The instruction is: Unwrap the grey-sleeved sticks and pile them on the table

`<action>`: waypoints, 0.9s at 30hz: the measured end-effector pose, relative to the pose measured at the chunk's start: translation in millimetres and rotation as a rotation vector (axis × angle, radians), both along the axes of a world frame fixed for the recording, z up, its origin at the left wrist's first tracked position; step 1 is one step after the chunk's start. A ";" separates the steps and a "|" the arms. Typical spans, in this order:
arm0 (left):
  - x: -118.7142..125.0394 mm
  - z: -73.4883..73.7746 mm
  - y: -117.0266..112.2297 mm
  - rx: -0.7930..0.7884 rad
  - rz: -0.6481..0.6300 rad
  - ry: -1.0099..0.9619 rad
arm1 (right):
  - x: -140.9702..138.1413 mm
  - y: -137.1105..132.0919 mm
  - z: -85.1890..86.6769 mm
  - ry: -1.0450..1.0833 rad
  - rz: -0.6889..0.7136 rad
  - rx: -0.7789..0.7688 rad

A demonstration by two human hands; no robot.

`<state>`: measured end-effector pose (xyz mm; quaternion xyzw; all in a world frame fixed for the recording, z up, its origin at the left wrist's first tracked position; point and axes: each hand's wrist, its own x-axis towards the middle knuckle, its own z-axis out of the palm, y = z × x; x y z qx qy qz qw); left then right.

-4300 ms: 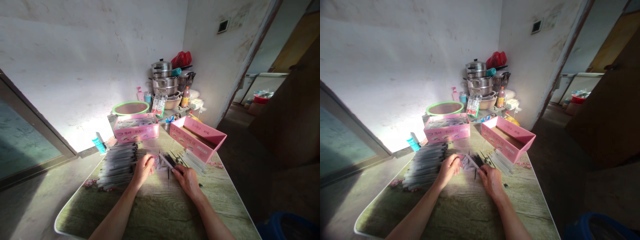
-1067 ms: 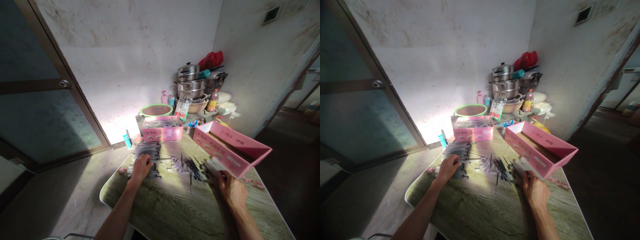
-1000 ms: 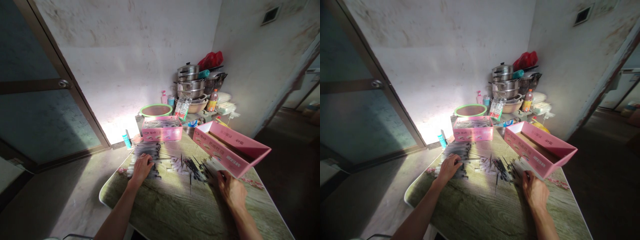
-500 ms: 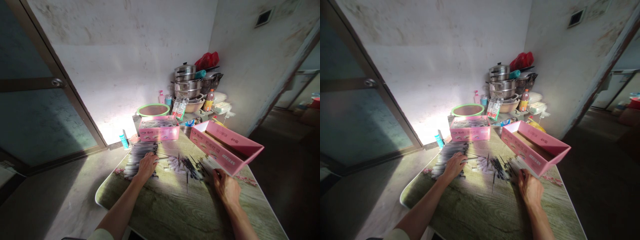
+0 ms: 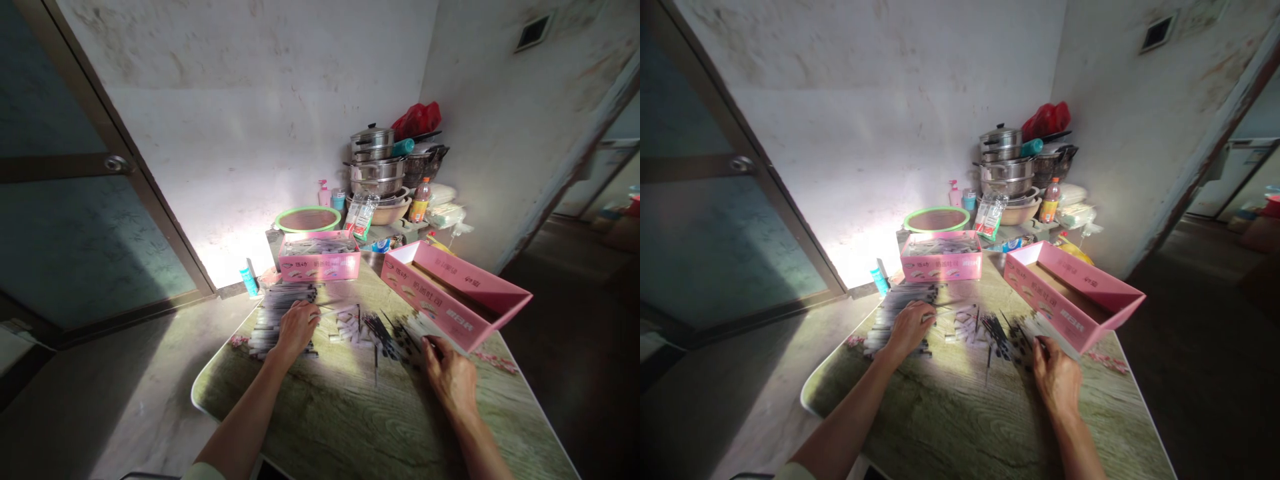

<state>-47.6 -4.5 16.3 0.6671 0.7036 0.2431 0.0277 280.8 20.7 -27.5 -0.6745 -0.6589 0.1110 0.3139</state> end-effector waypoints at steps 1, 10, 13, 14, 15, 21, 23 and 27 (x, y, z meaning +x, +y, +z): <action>6.0 3.3 1.7 0.022 -0.032 -0.027 | -3.0 -1.4 1.7 0.106 0.048 0.000; 71.4 -15.9 15.4 0.034 -0.486 -0.257 | -27.3 -5.7 2.8 1.028 0.228 -0.188; 73.5 -24.8 12.0 0.028 -0.501 -0.303 | -26.0 -3.6 -3.5 1.134 0.256 -0.200; 72.8 -26.3 10.8 0.031 -0.501 -0.318 | -25.2 -3.4 -4.7 1.160 0.265 -0.214; 71.9 -27.2 9.8 0.036 -0.501 -0.335 | -24.5 -3.5 -5.3 1.187 0.271 -0.226; 69.9 -29.0 7.9 0.056 -0.497 -0.397 | -24.7 -5.1 -4.9 1.261 0.303 -0.276; 69.7 -30.0 8.0 0.061 -0.491 -0.393 | -25.4 -5.1 -5.4 1.229 0.280 -0.274; 68.3 -32.3 7.8 0.083 -0.493 -0.369 | -23.5 -3.8 -7.9 1.070 0.199 -0.249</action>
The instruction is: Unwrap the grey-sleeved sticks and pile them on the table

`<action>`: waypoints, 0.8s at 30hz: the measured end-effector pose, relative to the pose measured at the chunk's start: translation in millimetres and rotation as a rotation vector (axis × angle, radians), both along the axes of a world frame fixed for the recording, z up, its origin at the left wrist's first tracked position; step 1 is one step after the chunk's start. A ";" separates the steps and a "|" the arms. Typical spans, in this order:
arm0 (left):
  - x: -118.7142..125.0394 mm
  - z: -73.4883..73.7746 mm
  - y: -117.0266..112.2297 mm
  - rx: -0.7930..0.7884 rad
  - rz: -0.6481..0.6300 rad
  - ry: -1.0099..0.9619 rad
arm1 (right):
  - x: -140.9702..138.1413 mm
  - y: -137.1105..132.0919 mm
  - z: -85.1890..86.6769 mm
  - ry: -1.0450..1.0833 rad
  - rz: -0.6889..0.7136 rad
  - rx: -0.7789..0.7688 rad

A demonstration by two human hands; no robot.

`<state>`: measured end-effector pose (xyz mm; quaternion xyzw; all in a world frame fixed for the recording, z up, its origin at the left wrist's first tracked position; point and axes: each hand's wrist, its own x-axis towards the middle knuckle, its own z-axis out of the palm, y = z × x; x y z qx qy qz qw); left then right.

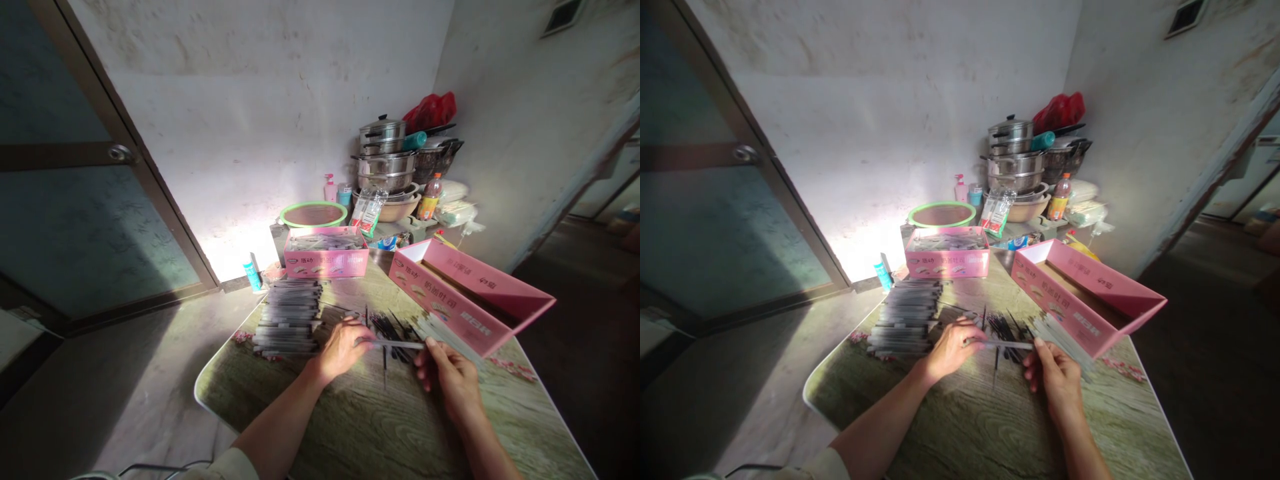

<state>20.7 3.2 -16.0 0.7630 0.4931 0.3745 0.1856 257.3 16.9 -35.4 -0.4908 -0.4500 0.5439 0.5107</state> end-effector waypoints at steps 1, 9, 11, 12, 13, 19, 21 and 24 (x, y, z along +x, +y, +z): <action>-0.4 -0.4 -0.1 0.007 -0.003 0.003 | 1.3 0.5 -0.5 -0.056 -0.005 -0.003; -2.2 -1.4 0.6 0.033 0.000 0.012 | 9.2 1.1 1.1 -0.359 -0.040 0.082; -3.1 -1.7 1.2 0.035 -0.002 0.012 | 10.0 1.4 0.2 -0.367 -0.029 0.095; -3.6 -1.8 1.4 0.036 -0.005 0.009 | 10.4 1.7 -0.4 -0.370 -0.022 0.102; -4.2 -2.0 1.6 0.036 -0.006 0.005 | 10.7 2.1 -1.0 -0.370 -0.012 0.107; -8.7 -3.6 3.3 0.028 0.026 0.008 | 9.4 2.9 -2.0 -0.299 0.080 0.066; -9.9 -4.1 4.0 0.021 0.022 0.021 | 8.1 2.7 -1.8 -0.269 0.095 0.029; -9.8 -3.9 4.0 0.010 0.021 0.030 | 6.4 2.1 -0.3 -0.274 0.073 0.025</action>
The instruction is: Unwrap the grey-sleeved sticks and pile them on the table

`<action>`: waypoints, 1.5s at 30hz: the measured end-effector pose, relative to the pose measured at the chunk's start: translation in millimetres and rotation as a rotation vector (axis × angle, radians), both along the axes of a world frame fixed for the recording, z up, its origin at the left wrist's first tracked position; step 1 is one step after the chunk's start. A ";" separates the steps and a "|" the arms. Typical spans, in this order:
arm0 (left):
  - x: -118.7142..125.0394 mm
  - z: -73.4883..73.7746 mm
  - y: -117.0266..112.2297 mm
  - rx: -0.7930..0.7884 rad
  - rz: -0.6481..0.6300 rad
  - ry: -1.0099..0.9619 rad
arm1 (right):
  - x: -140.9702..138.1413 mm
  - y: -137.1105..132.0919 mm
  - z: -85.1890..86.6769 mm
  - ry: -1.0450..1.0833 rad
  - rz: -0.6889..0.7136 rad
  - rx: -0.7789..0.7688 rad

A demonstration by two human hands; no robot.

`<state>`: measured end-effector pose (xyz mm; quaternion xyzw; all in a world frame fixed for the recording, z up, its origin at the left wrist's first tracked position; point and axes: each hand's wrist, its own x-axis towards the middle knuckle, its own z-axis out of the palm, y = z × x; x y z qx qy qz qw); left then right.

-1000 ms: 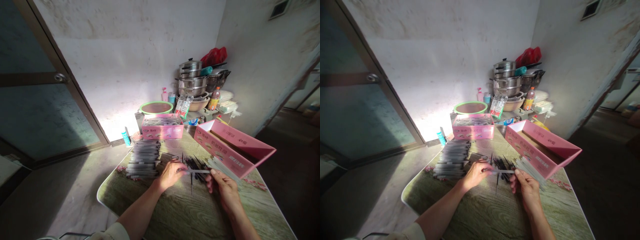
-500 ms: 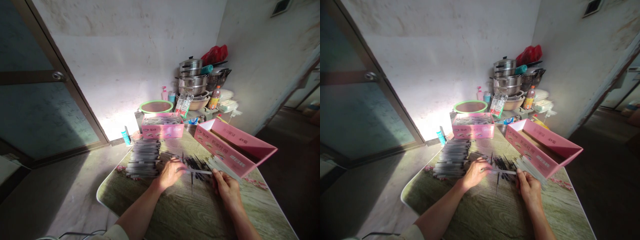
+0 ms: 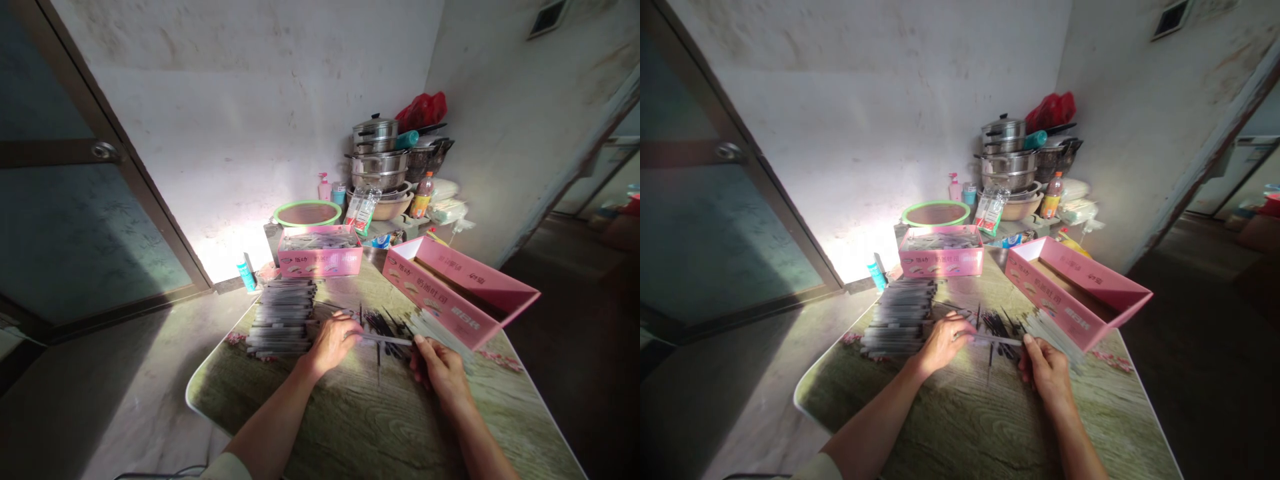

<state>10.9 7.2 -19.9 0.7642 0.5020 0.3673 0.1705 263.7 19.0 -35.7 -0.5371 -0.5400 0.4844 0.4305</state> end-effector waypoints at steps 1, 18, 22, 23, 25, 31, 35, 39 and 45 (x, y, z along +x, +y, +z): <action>0.4 0.4 -0.2 -0.001 0.001 -0.002 | -0.4 -0.3 0.9 -0.007 -0.009 0.014; -3.1 -5.8 3.6 0.014 0.002 -0.008 | 0.4 0.1 1.7 0.120 0.056 0.008; -4.6 -4.3 4.1 0.007 0.001 -0.023 | 0.0 -0.7 3.2 0.202 0.098 -0.036; -4.9 -3.8 3.9 0.005 0.001 -0.024 | -0.2 -0.8 3.3 0.209 0.105 -0.039; -5.0 -2.5 3.4 0.001 0.003 -0.022 | -0.6 -0.7 3.1 0.215 0.109 -0.035; -3.5 0.3 2.5 0.006 0.004 -0.001 | -1.2 -0.5 2.2 0.221 0.074 -0.045; -2.9 -0.7 2.9 -0.001 0.002 0.029 | -1.4 -0.2 3.5 0.210 0.056 -0.009; -3.5 -2.6 3.1 -0.002 0.008 0.030 | -1.2 0.2 4.2 0.209 0.054 -0.019; -3.3 -2.7 3.5 0.006 0.007 0.025 | 1.1 0.4 5.9 0.082 0.037 -0.046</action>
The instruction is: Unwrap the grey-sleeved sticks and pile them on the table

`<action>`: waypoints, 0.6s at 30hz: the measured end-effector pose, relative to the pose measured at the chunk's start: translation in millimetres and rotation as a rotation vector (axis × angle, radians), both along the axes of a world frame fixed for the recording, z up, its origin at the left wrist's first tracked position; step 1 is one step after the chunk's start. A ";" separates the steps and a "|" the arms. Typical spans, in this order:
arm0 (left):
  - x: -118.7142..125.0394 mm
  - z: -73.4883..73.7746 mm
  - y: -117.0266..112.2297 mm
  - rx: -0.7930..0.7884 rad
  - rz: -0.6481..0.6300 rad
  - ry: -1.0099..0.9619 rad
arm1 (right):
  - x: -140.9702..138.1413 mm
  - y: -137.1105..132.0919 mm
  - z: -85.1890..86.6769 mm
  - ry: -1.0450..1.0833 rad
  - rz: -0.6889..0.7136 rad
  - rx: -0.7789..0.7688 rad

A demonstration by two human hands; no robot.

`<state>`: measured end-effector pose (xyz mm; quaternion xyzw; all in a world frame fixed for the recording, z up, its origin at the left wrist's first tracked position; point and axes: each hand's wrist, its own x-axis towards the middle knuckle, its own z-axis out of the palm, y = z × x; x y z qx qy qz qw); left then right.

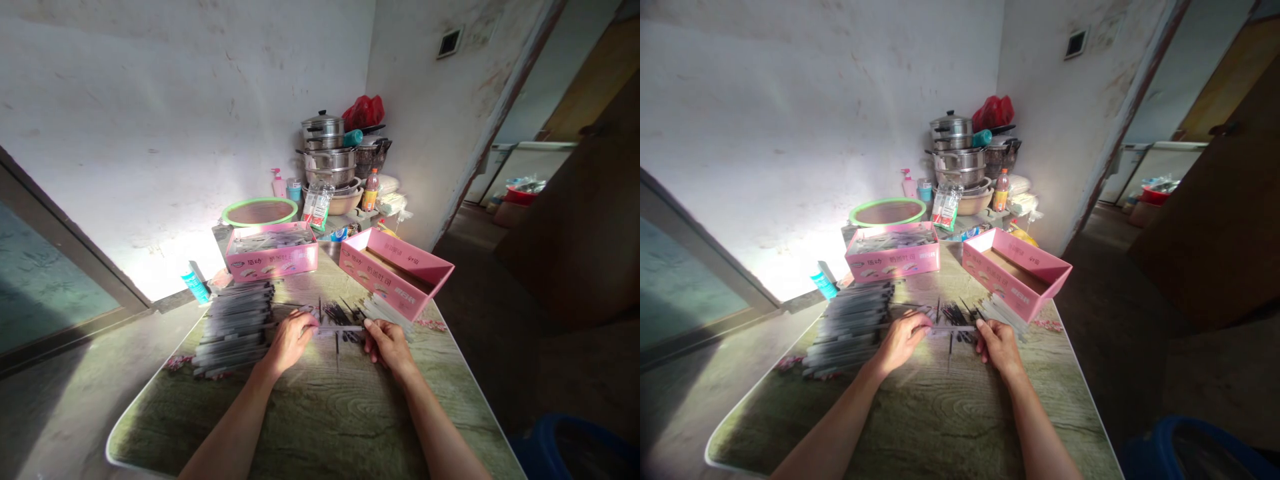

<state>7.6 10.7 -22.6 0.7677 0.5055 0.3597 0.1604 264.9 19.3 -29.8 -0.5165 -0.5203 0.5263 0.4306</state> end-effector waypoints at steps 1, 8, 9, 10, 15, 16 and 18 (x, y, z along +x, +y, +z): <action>0.2 -0.1 0.1 0.002 -0.004 0.001 | 0.5 0.0 0.2 -0.009 0.012 0.009; 0.7 -0.7 0.3 -0.017 -0.001 0.002 | 1.0 0.7 -2.5 0.113 0.052 0.028; 0.7 -0.3 0.2 -0.020 0.000 0.004 | 0.7 0.9 -2.7 0.131 0.056 0.027; 0.7 0.1 0.0 -0.022 0.002 0.006 | 0.4 1.1 -2.8 0.146 0.062 0.028; -0.6 0.0 0.2 -0.022 0.015 0.003 | -0.4 1.6 -1.9 0.210 0.068 0.013; -1.0 -0.4 0.4 -0.020 0.017 0.000 | -0.4 1.5 -2.0 0.207 0.063 0.002; -1.6 -0.8 0.8 -0.019 0.020 -0.006 | -0.6 1.3 -2.8 0.164 0.055 -0.021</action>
